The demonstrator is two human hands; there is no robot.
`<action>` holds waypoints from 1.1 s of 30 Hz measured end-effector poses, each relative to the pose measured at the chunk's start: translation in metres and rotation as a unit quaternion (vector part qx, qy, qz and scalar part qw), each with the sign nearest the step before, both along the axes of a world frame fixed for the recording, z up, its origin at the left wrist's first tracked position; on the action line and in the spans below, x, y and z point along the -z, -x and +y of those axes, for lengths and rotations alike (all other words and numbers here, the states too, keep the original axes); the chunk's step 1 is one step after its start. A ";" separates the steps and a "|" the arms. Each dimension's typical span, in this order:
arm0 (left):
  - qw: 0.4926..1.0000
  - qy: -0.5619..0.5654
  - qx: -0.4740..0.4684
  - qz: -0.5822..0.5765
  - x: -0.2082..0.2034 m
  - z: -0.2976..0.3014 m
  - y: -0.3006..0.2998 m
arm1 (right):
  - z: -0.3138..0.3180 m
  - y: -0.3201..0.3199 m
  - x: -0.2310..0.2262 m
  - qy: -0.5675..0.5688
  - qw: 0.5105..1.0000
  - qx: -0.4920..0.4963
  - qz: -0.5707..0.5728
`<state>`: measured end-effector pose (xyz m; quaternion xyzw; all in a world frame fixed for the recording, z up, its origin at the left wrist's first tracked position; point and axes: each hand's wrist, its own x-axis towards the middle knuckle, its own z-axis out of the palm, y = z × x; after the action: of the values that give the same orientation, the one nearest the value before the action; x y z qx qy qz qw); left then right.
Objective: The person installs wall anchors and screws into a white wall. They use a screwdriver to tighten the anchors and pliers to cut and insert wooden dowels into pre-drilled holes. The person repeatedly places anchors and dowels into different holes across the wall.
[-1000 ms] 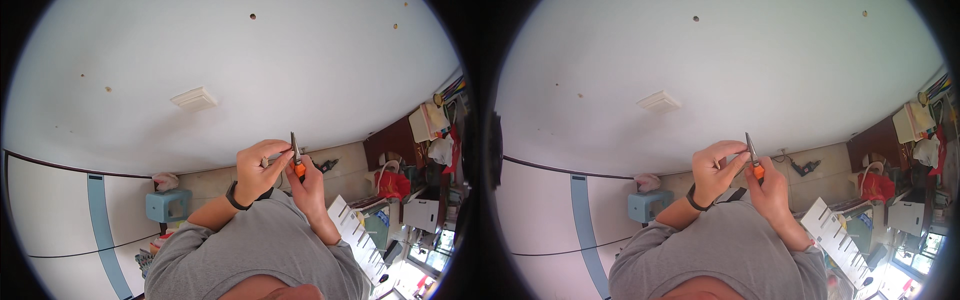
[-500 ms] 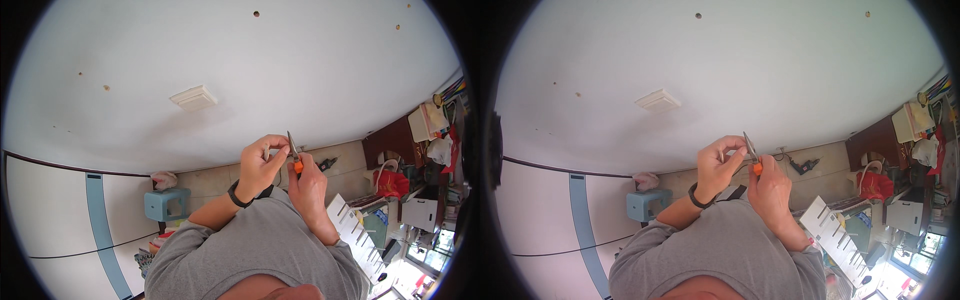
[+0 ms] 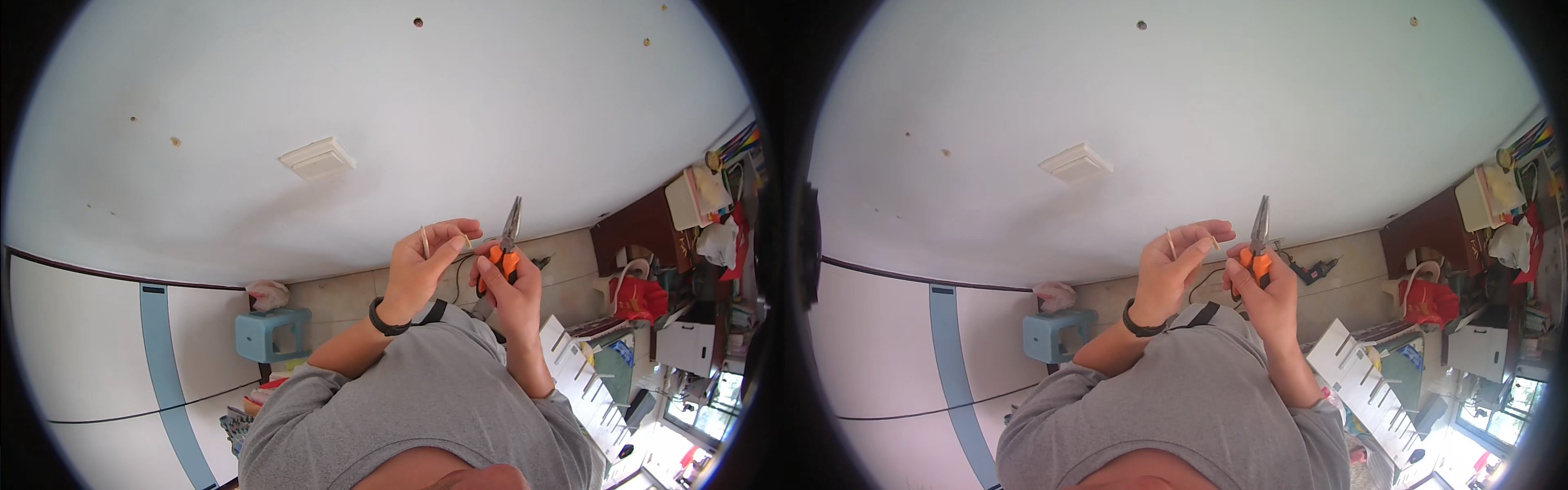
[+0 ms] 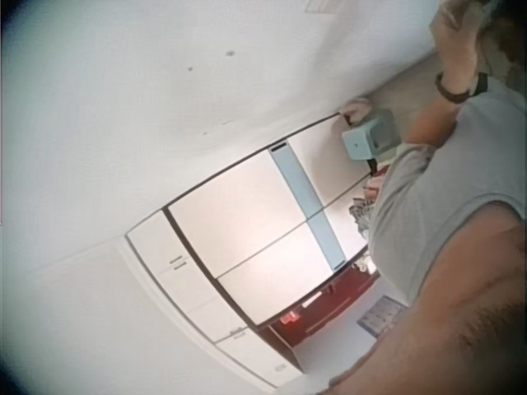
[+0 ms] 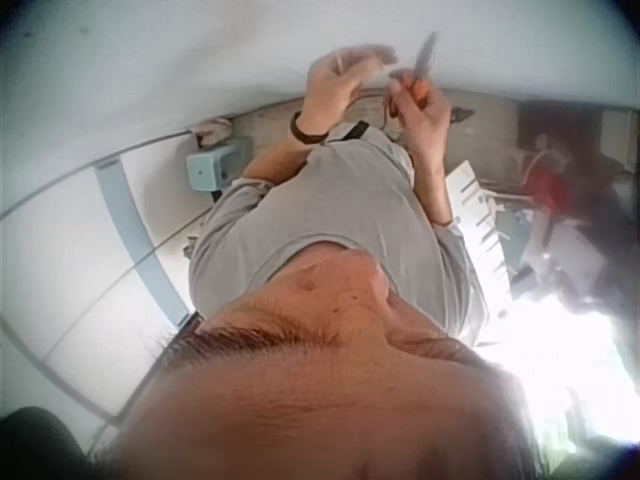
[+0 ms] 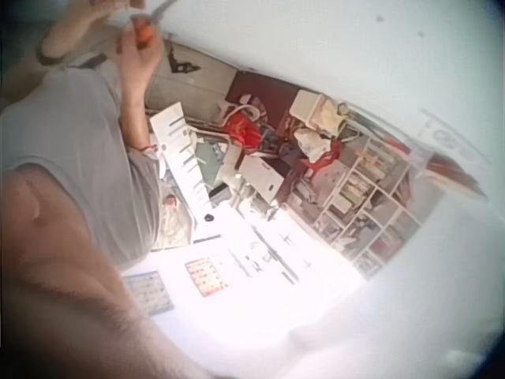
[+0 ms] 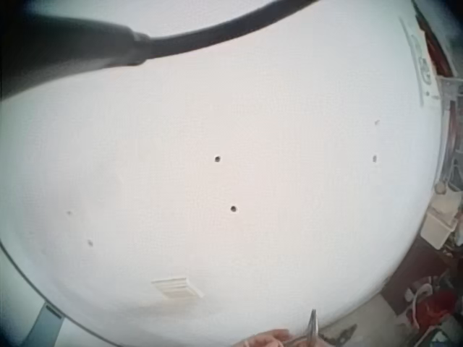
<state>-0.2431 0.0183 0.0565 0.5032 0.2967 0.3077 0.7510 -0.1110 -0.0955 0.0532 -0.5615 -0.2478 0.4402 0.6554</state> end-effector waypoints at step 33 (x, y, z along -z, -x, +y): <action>0.975 -0.167 -0.011 0.150 0.049 0.006 0.043 | 0.023 0.029 0.038 -0.089 0.852 0.028 -0.515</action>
<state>-0.2866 0.0243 0.0077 0.6582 0.3561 0.2824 0.6002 -0.1401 -0.0725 0.0147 -0.6539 -0.5721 0.0462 0.4930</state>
